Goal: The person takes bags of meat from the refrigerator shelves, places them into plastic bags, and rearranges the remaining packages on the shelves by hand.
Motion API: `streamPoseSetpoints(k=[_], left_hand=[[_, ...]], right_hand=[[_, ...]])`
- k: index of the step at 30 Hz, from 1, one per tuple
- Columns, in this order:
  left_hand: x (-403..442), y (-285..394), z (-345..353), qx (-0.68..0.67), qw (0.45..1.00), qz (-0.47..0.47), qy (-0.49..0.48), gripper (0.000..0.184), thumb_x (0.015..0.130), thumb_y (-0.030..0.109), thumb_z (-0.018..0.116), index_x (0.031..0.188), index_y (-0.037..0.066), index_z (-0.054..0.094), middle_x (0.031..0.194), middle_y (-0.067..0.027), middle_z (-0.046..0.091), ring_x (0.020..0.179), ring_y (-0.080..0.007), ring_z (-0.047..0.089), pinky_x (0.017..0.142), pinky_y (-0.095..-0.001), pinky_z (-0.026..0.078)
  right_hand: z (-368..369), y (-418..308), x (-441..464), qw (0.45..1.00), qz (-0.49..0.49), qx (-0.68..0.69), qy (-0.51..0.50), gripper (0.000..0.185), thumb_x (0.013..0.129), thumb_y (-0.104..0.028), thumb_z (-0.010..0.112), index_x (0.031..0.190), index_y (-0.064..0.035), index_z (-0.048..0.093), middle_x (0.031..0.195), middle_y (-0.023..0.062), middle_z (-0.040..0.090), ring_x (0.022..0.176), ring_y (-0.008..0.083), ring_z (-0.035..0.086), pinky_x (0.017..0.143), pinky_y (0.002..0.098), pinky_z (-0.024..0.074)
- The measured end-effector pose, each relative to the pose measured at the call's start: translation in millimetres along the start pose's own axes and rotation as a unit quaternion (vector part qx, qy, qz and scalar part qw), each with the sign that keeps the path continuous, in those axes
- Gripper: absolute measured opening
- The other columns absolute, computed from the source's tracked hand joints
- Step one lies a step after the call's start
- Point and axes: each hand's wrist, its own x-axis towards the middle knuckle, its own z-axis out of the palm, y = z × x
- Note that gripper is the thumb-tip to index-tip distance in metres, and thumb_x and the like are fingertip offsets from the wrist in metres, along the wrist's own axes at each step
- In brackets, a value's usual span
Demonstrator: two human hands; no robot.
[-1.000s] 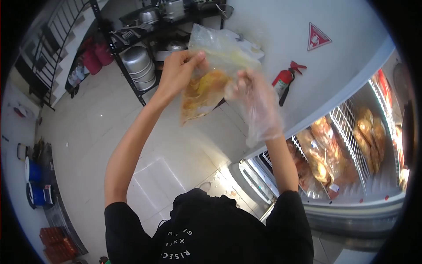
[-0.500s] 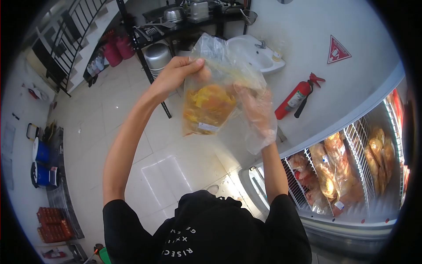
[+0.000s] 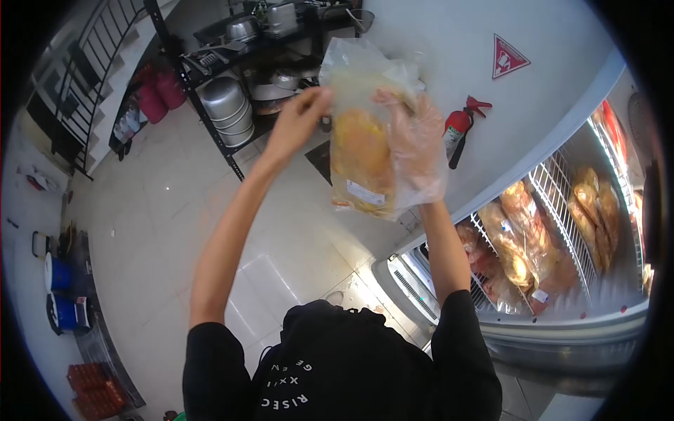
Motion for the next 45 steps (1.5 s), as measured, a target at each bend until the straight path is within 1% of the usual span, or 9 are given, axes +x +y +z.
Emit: streamPoseSetpoints(k=[15,18,22,25,28,31,36,43,45], left_hand=[[-24,5,88,-0.106,0.993,0.046,0.014,0.028,0.084,0.024,0.061,0.086,-0.003,0.068,0.075,-0.0055,0.067,0.068,-0.0075,0.056,0.067,-0.0224,0.044],[-19,24,93,-0.033,0.996,0.08,-0.015,0.026,0.082,0.024,0.061,0.085,-0.001,0.068,0.07,-0.0067,0.066,0.064,-0.0076,0.055,0.062,-0.0235,0.044],[-12,50,93,0.074,0.993,0.091,-0.033,0.026,0.08,0.025,0.062,0.083,0.0,0.068,0.064,-0.0081,0.064,0.056,-0.0086,0.052,0.056,-0.0254,0.042],[-2,48,91,0.104,0.99,0.071,-0.065,0.026,0.079,0.025,0.063,0.085,0.0,0.069,0.062,-0.0091,0.064,0.052,-0.0096,0.05,0.054,-0.0262,0.041],[2,49,86,0.131,0.982,0.046,-0.124,0.027,0.078,0.025,0.063,0.087,0.001,0.069,0.064,-0.0096,0.064,0.053,-0.0108,0.052,0.056,-0.0267,0.042],[1,45,88,0.113,0.983,0.026,-0.145,0.027,0.077,0.026,0.064,0.087,0.002,0.069,0.068,-0.0095,0.066,0.058,-0.0117,0.056,0.06,-0.0269,0.044],[-1,53,105,0.081,0.977,-0.044,-0.191,0.026,0.08,0.024,0.064,0.083,-0.002,0.069,0.07,-0.0041,0.064,0.066,-0.0077,0.054,0.065,-0.024,0.043],[4,87,138,-0.054,0.966,-0.074,-0.243,0.029,0.08,0.024,0.064,0.082,-0.005,0.067,0.071,-0.0068,0.064,0.066,-0.0097,0.057,0.063,-0.0255,0.045],[5,96,152,-0.065,0.959,-0.074,-0.264,0.027,0.08,0.022,0.064,0.081,-0.005,0.067,0.072,-0.006,0.064,0.066,-0.0087,0.056,0.063,-0.0241,0.044]], right_hand=[[-80,-22,-13,0.961,0.197,-0.083,0.176,0.029,0.078,-0.025,0.069,0.092,0.0002,0.065,0.086,0.0066,0.064,0.077,0.012,0.056,0.071,0.024,0.0437],[-103,7,-24,0.972,0.12,-0.046,0.195,0.036,0.078,-0.029,0.069,0.098,-0.0004,0.061,0.1,0.0096,0.06,0.089,0.0173,0.055,0.081,0.0289,0.0425],[-115,8,-59,0.916,-0.111,-0.275,0.271,0.04,0.081,-0.031,0.064,0.108,-0.0027,0.055,0.114,0.0114,0.051,0.107,0.0274,0.048,0.092,0.0392,0.0361],[-123,-14,-66,0.815,-0.322,-0.472,0.099,0.049,0.077,-0.032,0.066,0.115,-0.0056,0.051,0.116,0.0133,0.051,0.112,0.0298,0.046,0.094,0.0409,0.035],[-104,-23,-53,0.85,-0.163,-0.489,-0.106,0.062,0.066,-0.041,0.073,0.118,-0.0147,0.052,0.116,0.0076,0.053,0.11,0.0262,0.047,0.093,0.0436,0.037],[-111,3,-56,0.908,-0.172,-0.358,-0.136,0.066,0.065,-0.039,0.075,0.121,-0.0124,0.051,0.121,0.0112,0.051,0.113,0.0267,0.046,0.095,0.0403,0.0367],[-132,20,-78,0.978,0.066,-0.031,-0.194,0.079,0.057,-0.034,0.081,0.123,-0.0055,0.047,0.124,0.0113,0.049,0.113,0.0243,0.047,0.097,0.0342,0.0355],[-141,62,-140,0.878,0.174,0.446,-0.005,0.098,0.045,-0.022,0.089,0.127,0.0008,0.039,0.123,0.008,0.048,0.109,0.0185,0.049,0.093,0.0349,0.0409],[-149,83,-154,0.923,0.184,0.338,0.007,0.098,0.046,-0.018,0.088,0.128,0.0006,0.038,0.12,0.0087,0.05,0.108,0.0196,0.05,0.091,0.0358,0.0423]])
